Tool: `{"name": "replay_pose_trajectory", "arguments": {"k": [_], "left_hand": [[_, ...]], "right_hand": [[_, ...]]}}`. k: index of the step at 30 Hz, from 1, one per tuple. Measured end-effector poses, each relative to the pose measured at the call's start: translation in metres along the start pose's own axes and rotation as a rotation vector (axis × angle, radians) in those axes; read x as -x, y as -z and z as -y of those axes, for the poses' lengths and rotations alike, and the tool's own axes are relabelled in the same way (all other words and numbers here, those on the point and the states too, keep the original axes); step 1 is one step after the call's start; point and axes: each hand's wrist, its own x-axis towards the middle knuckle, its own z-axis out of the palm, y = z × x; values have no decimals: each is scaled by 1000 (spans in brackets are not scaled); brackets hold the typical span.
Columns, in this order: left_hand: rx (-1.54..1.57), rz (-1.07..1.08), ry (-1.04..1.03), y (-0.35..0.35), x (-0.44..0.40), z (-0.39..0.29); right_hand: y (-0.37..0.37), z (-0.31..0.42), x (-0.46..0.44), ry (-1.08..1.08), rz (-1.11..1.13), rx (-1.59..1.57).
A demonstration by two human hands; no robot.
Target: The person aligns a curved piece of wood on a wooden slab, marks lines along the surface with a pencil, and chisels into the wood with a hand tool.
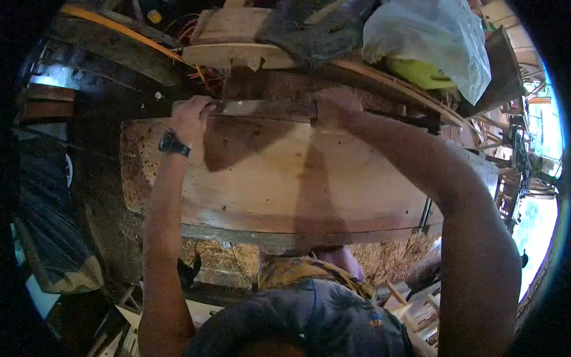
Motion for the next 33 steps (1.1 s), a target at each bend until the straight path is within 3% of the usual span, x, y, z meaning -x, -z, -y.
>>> {"name": "replay_pose_trajectory", "arguments": {"k": [2,4,6,8,10,12,16,18,20,23,24,26,27,28,29,30,31,32,33], "left_hand": [[33,-65,61,-5,7,-7],[55,-1,323,9,21,-39],[-105,-251,221,-10,61,-50],[208,-271,389,-11,106,-76],[78,-208,412,-29,170,-96],[227,-104,549,-19,227,-142],[508,128,919,-20,354,-205],[427,172,1062,-29,416,-213],[373,202,1244,-52,499,-229],[484,260,1582,-124,635,-288],[323,262,1577,-129,663,-322],[444,281,1792,-121,697,-384],[472,317,1805,-124,712,-417],[559,297,1871,-141,728,-452],[626,284,1900,-159,742,-479],[571,188,1890,-220,770,-510],[512,86,1881,-240,778,-545],[528,296,1870,-259,783,-574],[615,384,1817,-309,793,-571]], "right_hand": [[15,11,9,12,27,-1],[12,3,9,12,-66,25],[-23,-15,-8,10,-162,62],[-2,-6,-4,-10,-85,114],[12,3,3,-58,-10,117],[8,5,5,-99,-2,78],[3,3,14,166,-194,-96],[-2,-2,9,207,-227,22],[-15,-28,-2,332,-293,-97],[-4,17,30,203,-169,-169],[-12,11,20,203,-125,-43],[-24,-2,-5,220,-41,210],[-23,26,31,259,-337,664],[-38,54,71,235,-523,723],[-52,60,101,283,-618,672],[-66,68,131,334,-710,621],[-80,77,147,494,-695,485],[-94,86,157,656,-671,345],[-114,113,127,809,-660,415]]}}
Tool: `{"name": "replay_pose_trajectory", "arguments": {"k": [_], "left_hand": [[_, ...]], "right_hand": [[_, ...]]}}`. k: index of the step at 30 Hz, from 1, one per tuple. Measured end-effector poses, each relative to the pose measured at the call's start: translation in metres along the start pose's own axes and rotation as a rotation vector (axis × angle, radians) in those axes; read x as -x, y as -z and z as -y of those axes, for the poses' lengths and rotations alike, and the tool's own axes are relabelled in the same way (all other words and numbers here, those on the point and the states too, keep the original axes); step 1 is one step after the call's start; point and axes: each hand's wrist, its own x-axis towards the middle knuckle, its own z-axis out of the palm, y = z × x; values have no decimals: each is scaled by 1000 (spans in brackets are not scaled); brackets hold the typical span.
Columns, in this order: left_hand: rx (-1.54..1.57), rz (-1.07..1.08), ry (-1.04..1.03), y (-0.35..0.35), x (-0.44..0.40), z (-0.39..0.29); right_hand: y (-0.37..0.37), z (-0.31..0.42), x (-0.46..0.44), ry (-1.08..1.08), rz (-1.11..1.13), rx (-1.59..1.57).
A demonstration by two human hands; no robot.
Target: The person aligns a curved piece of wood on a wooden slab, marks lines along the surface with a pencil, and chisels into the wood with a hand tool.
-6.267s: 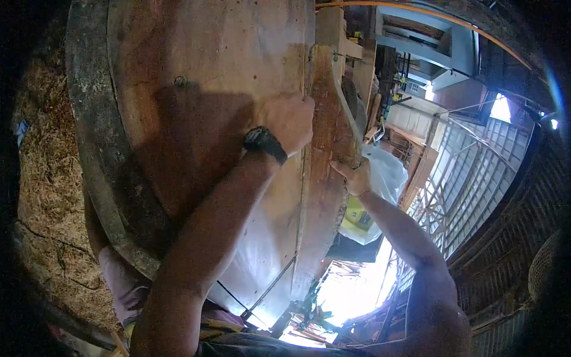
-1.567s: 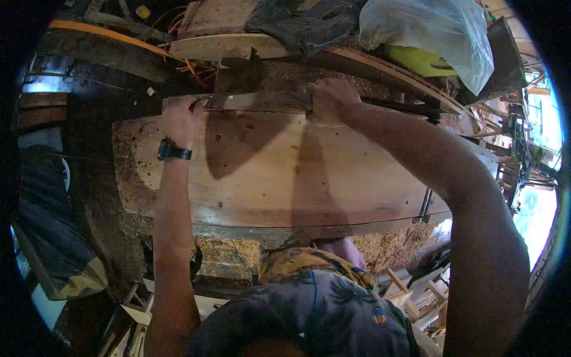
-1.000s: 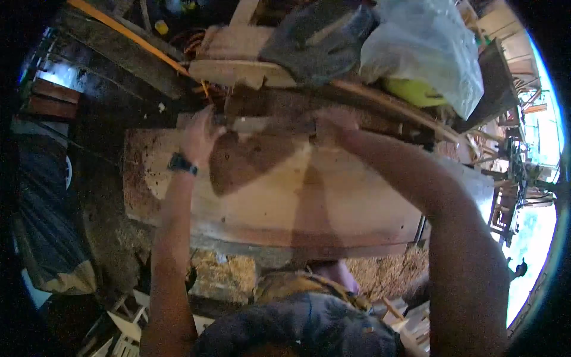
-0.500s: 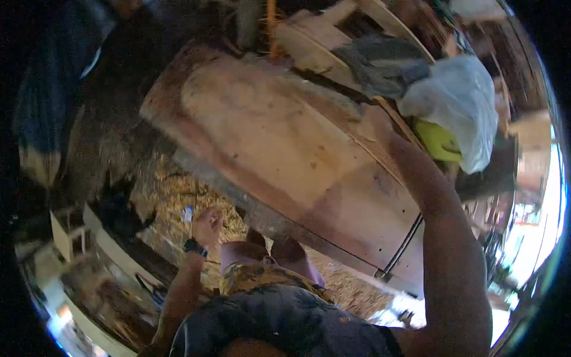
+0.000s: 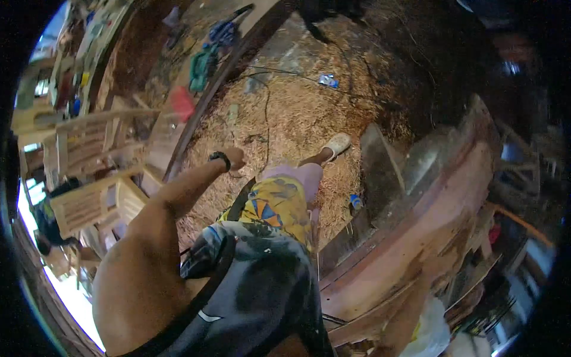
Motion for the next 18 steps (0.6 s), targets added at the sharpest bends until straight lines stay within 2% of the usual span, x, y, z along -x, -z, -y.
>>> {"name": "replay_pose_trajectory", "arguments": {"k": [2,5,7,12,13,16,18], "left_hand": [[192,143,78,-21,49,8],[154,37,-87,-97,66,34],[262,10,7,-120,77,50],[336,15,152,-116,92,85],[321,-50,161,-107,96,92],[265,-139,122,-88,98,126],[389,-251,161,-98,81,151]], "right_hand": [[-53,12,4,311,-35,24],[-6,156,13,267,136,-58],[-3,208,14,356,175,-215],[-15,278,24,423,535,-213],[-12,293,29,433,596,-192],[-19,314,44,313,770,-177],[-79,273,34,519,861,-121]]}}
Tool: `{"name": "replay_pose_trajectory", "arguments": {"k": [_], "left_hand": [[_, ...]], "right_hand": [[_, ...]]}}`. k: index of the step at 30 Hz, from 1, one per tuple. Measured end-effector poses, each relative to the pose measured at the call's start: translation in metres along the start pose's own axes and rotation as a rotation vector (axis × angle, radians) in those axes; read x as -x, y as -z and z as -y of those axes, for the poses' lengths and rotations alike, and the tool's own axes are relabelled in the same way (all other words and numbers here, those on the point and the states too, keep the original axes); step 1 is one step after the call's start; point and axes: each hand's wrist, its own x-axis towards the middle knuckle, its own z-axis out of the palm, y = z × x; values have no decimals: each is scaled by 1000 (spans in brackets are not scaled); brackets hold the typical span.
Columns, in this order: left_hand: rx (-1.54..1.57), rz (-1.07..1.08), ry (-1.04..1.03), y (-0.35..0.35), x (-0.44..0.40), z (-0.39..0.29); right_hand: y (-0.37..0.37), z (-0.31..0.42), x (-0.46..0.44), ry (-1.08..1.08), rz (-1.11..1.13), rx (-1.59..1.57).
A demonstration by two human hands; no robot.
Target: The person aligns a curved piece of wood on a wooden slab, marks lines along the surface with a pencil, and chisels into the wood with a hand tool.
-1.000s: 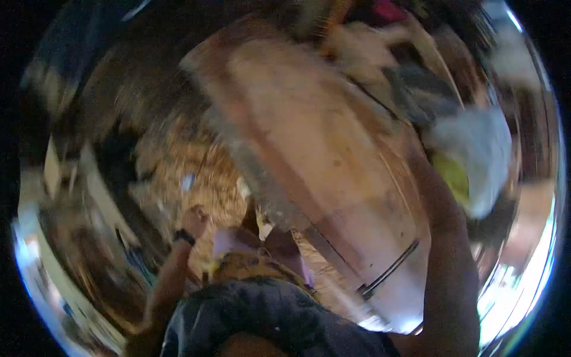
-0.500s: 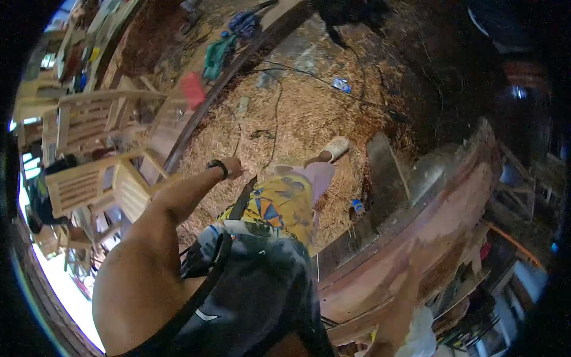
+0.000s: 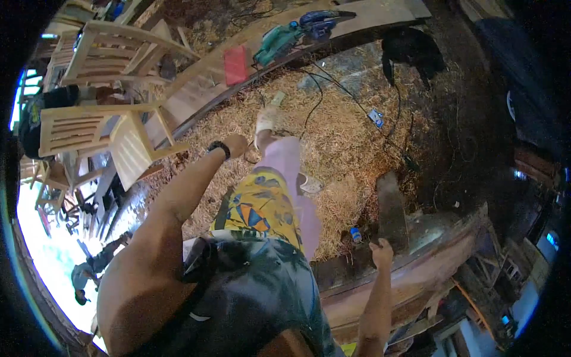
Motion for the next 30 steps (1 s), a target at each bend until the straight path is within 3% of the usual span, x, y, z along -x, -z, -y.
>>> {"name": "replay_pose_trajectory", "arguments": {"k": [1,4,6,9,10,11,13,16,18,20,22,24,27,29,30], "left_hand": [[61,-56,16,-2,-11,14],[46,-63,-90,-9,-41,70],[5,-73,-143,-39,-78,122],[-44,-27,-191,-58,-120,186],[-46,27,-192,-28,-118,198],[-45,83,-198,-12,-125,210],[-46,-17,-131,-30,-166,264],[240,-190,105,-60,-240,349],[435,-213,361,-72,-269,389],[544,-145,678,-65,-283,414],[385,-109,592,-103,-312,450],[347,-30,528,-89,-319,454],[434,-54,564,-71,-324,441],[709,-378,650,-101,-330,441],[740,-265,716,-114,-335,452]], "right_hand": [[-14,-23,-6,78,61,50],[-31,-12,8,-263,79,-462],[-37,-3,22,-410,104,-619],[-39,63,42,-542,155,-720],[-42,88,52,-576,172,-735],[-53,105,65,-607,210,-919],[-81,133,70,-628,286,-1279],[-90,261,48,-635,521,-794],[-122,271,20,-594,574,-1049],[-135,299,11,-459,584,-1068],[-103,401,-21,-227,548,-842],[-80,474,-42,-359,436,-729],[-72,495,-54,-487,326,-712],[-66,502,-58,-474,353,-727],[-64,506,-59,-460,363,-745]]}}
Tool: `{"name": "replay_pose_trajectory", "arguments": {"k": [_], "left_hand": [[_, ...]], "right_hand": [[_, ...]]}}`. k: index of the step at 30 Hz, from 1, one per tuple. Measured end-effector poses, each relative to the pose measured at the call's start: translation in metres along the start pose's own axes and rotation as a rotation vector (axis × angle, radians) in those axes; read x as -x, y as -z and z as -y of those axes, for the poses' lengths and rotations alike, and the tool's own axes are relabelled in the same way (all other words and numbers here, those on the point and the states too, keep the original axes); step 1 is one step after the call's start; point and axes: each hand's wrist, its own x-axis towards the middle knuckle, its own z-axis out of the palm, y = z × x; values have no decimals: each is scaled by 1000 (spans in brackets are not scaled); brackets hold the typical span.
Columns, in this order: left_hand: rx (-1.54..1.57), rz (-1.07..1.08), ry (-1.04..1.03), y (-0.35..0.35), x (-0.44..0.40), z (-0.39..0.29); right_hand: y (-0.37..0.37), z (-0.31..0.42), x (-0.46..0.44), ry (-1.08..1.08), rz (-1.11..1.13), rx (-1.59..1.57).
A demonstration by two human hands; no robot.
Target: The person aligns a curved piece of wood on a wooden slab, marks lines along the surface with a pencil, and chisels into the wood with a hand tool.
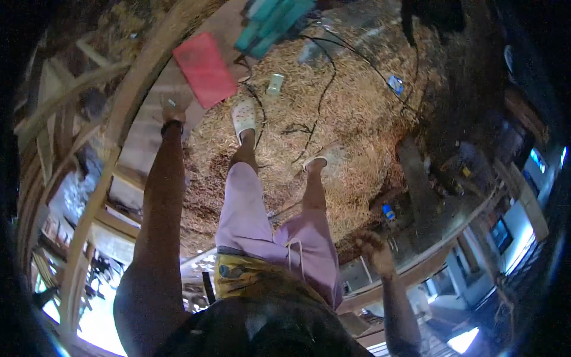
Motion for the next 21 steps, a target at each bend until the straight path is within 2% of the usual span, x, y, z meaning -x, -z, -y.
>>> {"name": "replay_pose_trajectory", "arguments": {"k": [1,2,4,6,7,10,12,14,15,18,19,20,21], "left_hand": [[-18,75,86,-5,-18,11],[-455,48,-177,-28,-36,38],[-866,74,-498,-37,-31,30],[-858,246,-568,13,15,1],[-887,194,-668,18,36,0],[-512,349,-623,34,108,-24],[41,507,-461,43,206,-81],[334,660,-356,35,274,-110],[237,751,-429,23,288,-119],[666,1126,-32,41,536,-242],[476,1166,-212,48,597,-272],[424,1219,-67,23,635,-285],[421,1269,-66,7,680,-299]], "right_hand": [[-2,4,0,-49,-44,-10],[-4,-1,-6,0,-35,-1],[3,-26,-11,71,-61,18],[3,-29,-4,21,-71,134],[-1,-28,6,63,-86,163],[0,-25,28,220,-80,335],[6,-40,40,316,-39,253],[17,-54,60,544,-178,237],[21,-58,67,667,-264,224],[55,-88,93,896,-302,215],[78,-101,100,957,-348,224],[100,-118,112,976,-392,239],[117,-136,127,978,-428,233]]}}
